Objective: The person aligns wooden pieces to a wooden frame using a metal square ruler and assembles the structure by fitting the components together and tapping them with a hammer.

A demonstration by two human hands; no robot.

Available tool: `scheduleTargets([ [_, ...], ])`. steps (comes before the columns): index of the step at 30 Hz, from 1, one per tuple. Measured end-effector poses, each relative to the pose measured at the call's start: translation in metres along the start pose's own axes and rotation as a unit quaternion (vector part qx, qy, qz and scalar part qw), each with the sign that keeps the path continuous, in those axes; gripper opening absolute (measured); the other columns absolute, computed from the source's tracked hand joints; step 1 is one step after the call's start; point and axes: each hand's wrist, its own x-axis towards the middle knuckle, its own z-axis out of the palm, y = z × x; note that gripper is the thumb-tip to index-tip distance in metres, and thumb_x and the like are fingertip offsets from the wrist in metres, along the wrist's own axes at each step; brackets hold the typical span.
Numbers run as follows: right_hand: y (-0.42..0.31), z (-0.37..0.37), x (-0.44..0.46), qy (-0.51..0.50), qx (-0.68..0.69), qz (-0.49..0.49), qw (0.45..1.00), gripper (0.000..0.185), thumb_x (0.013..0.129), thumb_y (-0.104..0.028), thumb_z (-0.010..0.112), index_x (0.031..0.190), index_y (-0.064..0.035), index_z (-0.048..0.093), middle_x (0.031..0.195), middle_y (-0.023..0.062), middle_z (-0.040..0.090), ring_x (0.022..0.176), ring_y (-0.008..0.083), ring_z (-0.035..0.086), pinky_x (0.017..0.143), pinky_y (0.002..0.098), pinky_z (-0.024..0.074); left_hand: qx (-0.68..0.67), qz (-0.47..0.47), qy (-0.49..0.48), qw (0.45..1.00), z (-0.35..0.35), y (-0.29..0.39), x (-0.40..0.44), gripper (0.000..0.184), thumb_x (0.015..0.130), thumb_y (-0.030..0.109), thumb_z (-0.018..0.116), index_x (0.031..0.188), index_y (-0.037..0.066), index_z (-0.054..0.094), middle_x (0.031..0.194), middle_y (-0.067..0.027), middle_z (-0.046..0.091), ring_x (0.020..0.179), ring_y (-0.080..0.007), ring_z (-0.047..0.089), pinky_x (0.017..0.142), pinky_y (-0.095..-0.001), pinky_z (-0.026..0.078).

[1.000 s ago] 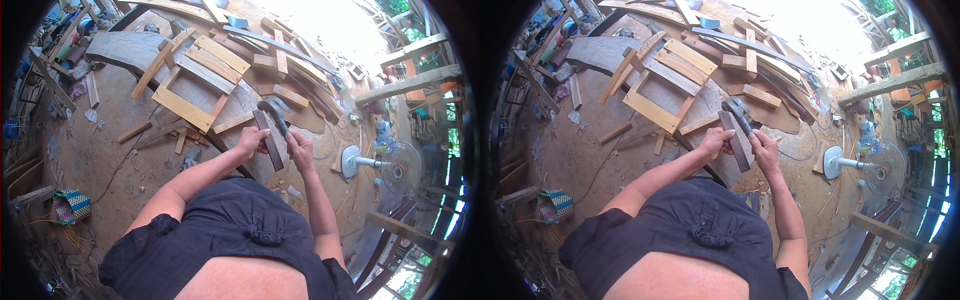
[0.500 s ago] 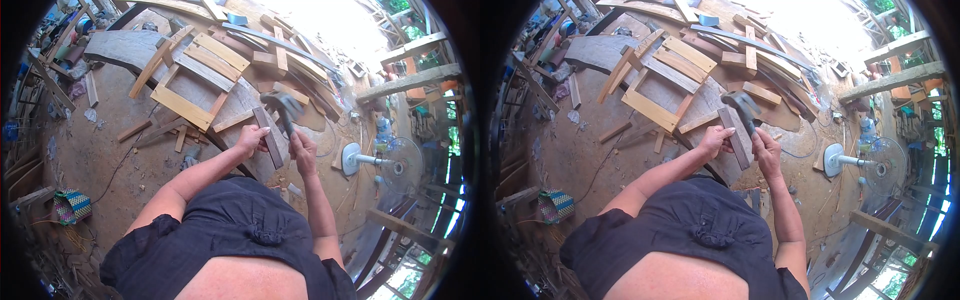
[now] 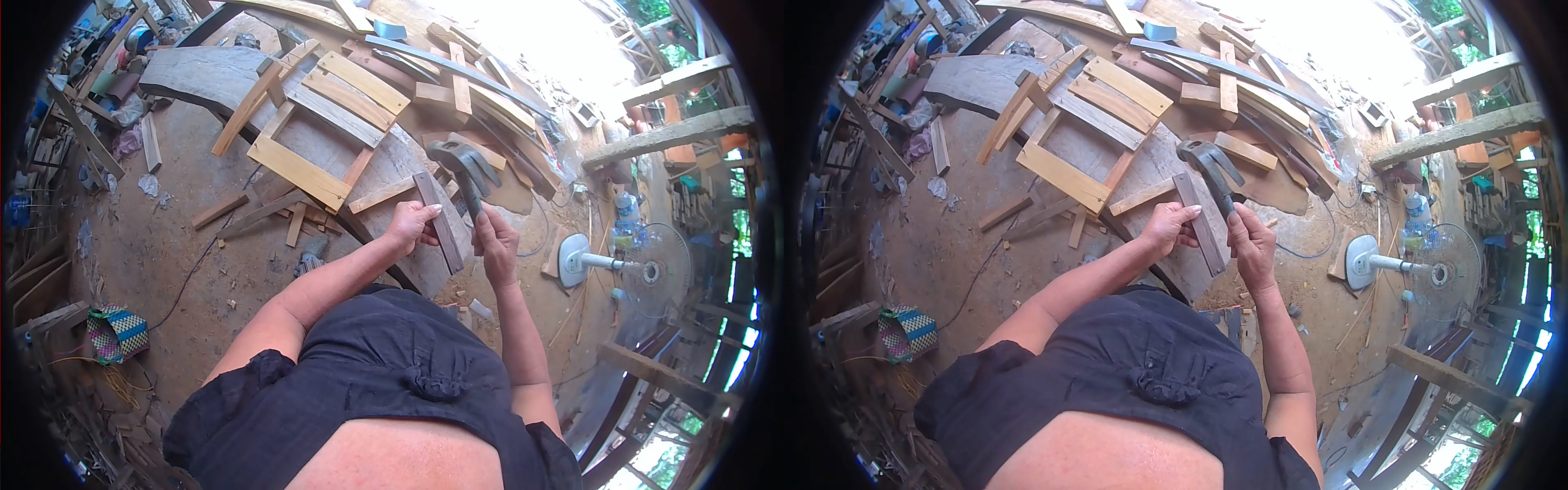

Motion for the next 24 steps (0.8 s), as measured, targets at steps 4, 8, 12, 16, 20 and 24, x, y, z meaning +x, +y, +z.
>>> scheduleTargets([
  [4,0.023,-0.006,0.012,-0.042,-0.158,0.017,0.986,0.031,0.095,-0.027,0.056,0.113,-0.0026,0.063,0.057,-0.0038,0.049,0.047,0.0028,0.043,0.040,0.0192,0.0315,0.001,-0.004,-0.002,1.000,-0.002,-0.002,0.001,0.020,0.090,0.020,0.058,0.087,0.000,0.058,0.075,-0.0121,0.065,0.057,-0.0211,0.065,0.048,-0.0326,0.054],
  [8,0.015,-0.003,0.012,-0.025,-0.086,0.061,0.994,0.031,0.094,-0.027,0.057,0.111,-0.0019,0.064,0.059,-0.0041,0.049,0.049,0.0022,0.043,0.043,0.0185,0.0322,-0.001,-0.009,-0.006,1.000,-0.001,0.004,-0.001,0.019,0.090,0.019,0.058,0.086,0.000,0.058,0.074,-0.0121,0.065,0.056,-0.0217,0.064,0.047,-0.0328,0.054],
  [12,-0.008,-0.002,0.004,0.003,0.005,0.013,1.000,0.031,0.094,-0.026,0.058,0.109,0.0001,0.064,0.060,-0.0038,0.050,0.053,0.0016,0.046,0.047,0.0179,0.0339,0.007,-0.011,-0.003,1.000,-0.003,-0.001,0.002,0.019,0.090,0.019,0.058,0.086,0.000,0.058,0.075,-0.0124,0.065,0.057,-0.0224,0.065,0.047,-0.0330,0.054],
  [16,0.012,-0.003,0.006,-0.030,-0.173,0.030,0.984,0.025,0.092,-0.023,0.059,0.104,-0.0022,0.065,0.059,-0.0034,0.050,0.053,0.0039,0.045,0.048,0.0218,0.0359,-0.001,-0.010,-0.007,1.000,-0.003,0.001,0.004,0.020,0.090,0.020,0.058,0.087,0.000,0.058,0.076,-0.0129,0.065,0.058,-0.0228,0.065,0.047,-0.0336,0.054],
  [20,0.012,0.001,0.012,-0.054,-0.179,0.043,0.981,0.024,0.092,-0.023,0.059,0.103,-0.0021,0.065,0.061,-0.0034,0.052,0.053,0.0044,0.046,0.049,0.0219,0.0368,-0.016,-0.015,-0.015,1.000,-0.003,0.005,0.000,0.019,0.090,0.019,0.057,0.088,0.000,0.058,0.076,-0.0131,0.065,0.058,-0.0231,0.065,0.047,-0.0338,0.054],
  [24,-0.003,0.007,0.000,-0.027,-0.055,0.065,0.996,0.026,0.093,-0.023,0.058,0.105,-0.0008,0.065,0.061,-0.0044,0.051,0.054,0.0034,0.045,0.049,0.0204,0.0360,-0.013,-0.013,-0.013,1.000,-0.004,0.003,0.002,0.019,0.091,0.019,0.057,0.088,0.000,0.058,0.076,-0.0132,0.065,0.058,-0.0230,0.065,0.047,-0.0335,0.054],
])
